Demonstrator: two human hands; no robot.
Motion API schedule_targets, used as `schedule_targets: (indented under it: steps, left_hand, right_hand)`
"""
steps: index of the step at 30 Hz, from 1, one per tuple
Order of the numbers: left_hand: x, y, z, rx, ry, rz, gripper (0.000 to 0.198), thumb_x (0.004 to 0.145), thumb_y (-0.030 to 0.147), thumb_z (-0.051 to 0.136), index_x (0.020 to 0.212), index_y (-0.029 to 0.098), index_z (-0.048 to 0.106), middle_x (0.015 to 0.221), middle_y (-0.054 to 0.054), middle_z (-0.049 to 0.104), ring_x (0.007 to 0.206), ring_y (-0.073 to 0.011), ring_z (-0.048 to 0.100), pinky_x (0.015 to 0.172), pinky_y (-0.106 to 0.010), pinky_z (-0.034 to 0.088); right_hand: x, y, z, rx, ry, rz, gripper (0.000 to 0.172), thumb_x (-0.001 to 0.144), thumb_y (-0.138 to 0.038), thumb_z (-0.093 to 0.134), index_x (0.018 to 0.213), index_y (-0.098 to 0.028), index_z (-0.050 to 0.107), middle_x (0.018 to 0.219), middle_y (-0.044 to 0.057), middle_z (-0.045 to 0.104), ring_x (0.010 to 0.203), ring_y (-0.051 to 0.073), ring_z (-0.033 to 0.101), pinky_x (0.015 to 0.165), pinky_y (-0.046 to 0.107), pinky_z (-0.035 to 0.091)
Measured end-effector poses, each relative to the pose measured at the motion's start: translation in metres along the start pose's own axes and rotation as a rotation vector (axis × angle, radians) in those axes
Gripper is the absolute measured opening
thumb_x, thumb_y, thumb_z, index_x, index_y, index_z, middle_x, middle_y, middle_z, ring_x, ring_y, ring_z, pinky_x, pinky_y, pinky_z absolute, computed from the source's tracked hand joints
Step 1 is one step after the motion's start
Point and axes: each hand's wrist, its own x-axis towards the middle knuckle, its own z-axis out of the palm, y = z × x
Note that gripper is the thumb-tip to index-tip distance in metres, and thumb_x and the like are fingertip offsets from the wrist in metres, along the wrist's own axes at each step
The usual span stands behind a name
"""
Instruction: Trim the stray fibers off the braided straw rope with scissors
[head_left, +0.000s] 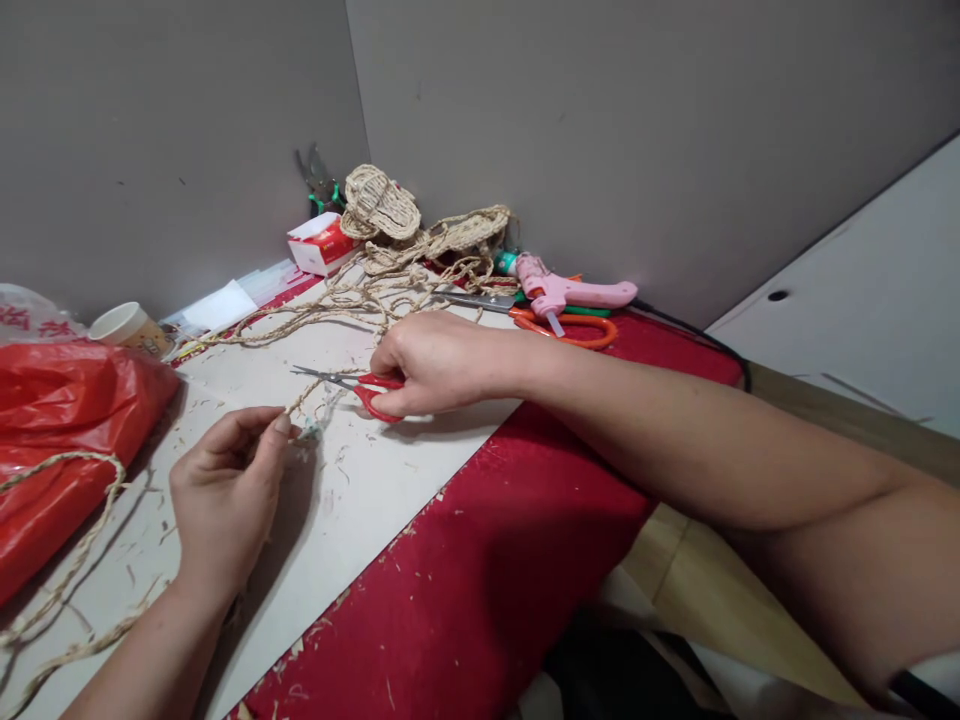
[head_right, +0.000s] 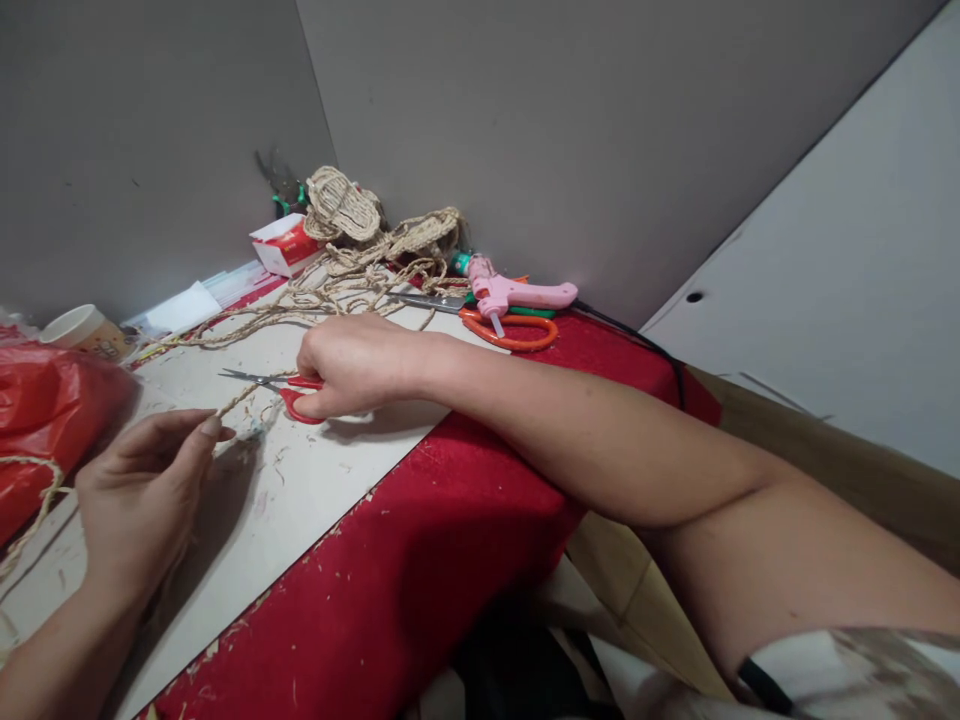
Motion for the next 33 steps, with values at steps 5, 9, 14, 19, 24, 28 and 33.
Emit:
schedule_targets:
  steps: [5,9,14,19,24,28,33]
  left_hand:
    - [-0.004,0.003,0.001,0.05,0.014,0.143,0.011,0.081,0.03,0.072,0.09,0.023,0.073,0.073,0.001,0.068,0.062,-0.0117,0.06,0.061,-0.022,0.048]
    - [-0.004,0.003,0.0,0.023,0.016,0.124,0.011,0.08,0.029,0.073,0.09,0.023,0.072,0.076,0.0,0.069,0.067,-0.014,0.064,0.064,-0.024,0.05]
    - [-0.006,0.003,0.0,0.09,0.034,0.211,0.009,0.083,0.025,0.07,0.091,0.021,0.07,0.085,-0.002,0.072,0.075,-0.015,0.067,0.074,-0.027,0.053]
    - [-0.006,-0.004,0.001,0.184,0.081,0.478,0.013,0.081,0.013,0.068,0.091,0.02,0.068,0.083,0.0,0.07,0.072,-0.0133,0.066,0.072,-0.026,0.054]
    - [-0.009,-0.005,-0.002,0.289,-0.008,0.793,0.028,0.079,0.001,0.065,0.1,0.019,0.065,0.094,-0.006,0.07,0.085,-0.0166,0.067,0.078,-0.029,0.053]
    - [-0.013,0.001,-0.003,0.429,-0.063,0.932,0.031,0.077,-0.003,0.065,0.1,0.017,0.064,0.096,-0.008,0.07,0.084,-0.0155,0.067,0.075,-0.025,0.051]
    - [-0.016,0.003,0.002,0.373,-0.155,0.89,0.026,0.079,0.002,0.065,0.1,0.017,0.064,0.097,-0.01,0.07,0.084,-0.0171,0.067,0.077,-0.027,0.051]
  right_hand:
    - [-0.002,-0.001,-0.001,-0.021,-0.081,-0.064,0.034,0.079,-0.047,0.055,0.068,-0.017,0.067,0.06,0.002,0.059,0.054,0.01,0.035,0.057,0.028,0.021]
    - [-0.003,-0.001,0.0,-0.045,-0.076,-0.062,0.035,0.08,-0.047,0.054,0.071,-0.017,0.068,0.065,0.004,0.062,0.056,0.011,0.036,0.057,0.028,0.021]
    - [-0.001,0.002,-0.003,-0.088,-0.04,-0.006,0.031,0.08,-0.045,0.055,0.07,-0.017,0.065,0.062,0.003,0.059,0.054,0.011,0.035,0.056,0.027,0.022]
    - [0.003,0.002,0.002,0.242,-0.024,0.017,0.043,0.079,-0.051,0.063,0.056,-0.017,0.051,0.049,-0.003,0.043,0.049,0.007,0.035,0.051,0.025,0.024]
    - [0.007,-0.012,0.022,1.11,0.012,0.128,0.049,0.076,-0.066,0.064,0.074,-0.017,0.054,0.065,-0.001,0.061,0.048,0.007,0.053,0.042,0.018,0.036]
    - [0.012,-0.017,0.034,1.547,0.051,0.117,0.044,0.075,-0.06,0.069,0.08,-0.017,0.059,0.089,0.004,0.069,0.058,0.009,0.065,0.036,0.015,0.04]
    - [0.017,-0.014,0.034,1.838,0.032,0.084,0.035,0.081,-0.048,0.069,0.075,-0.015,0.06,0.08,0.004,0.07,0.062,0.009,0.067,0.047,0.013,0.051]
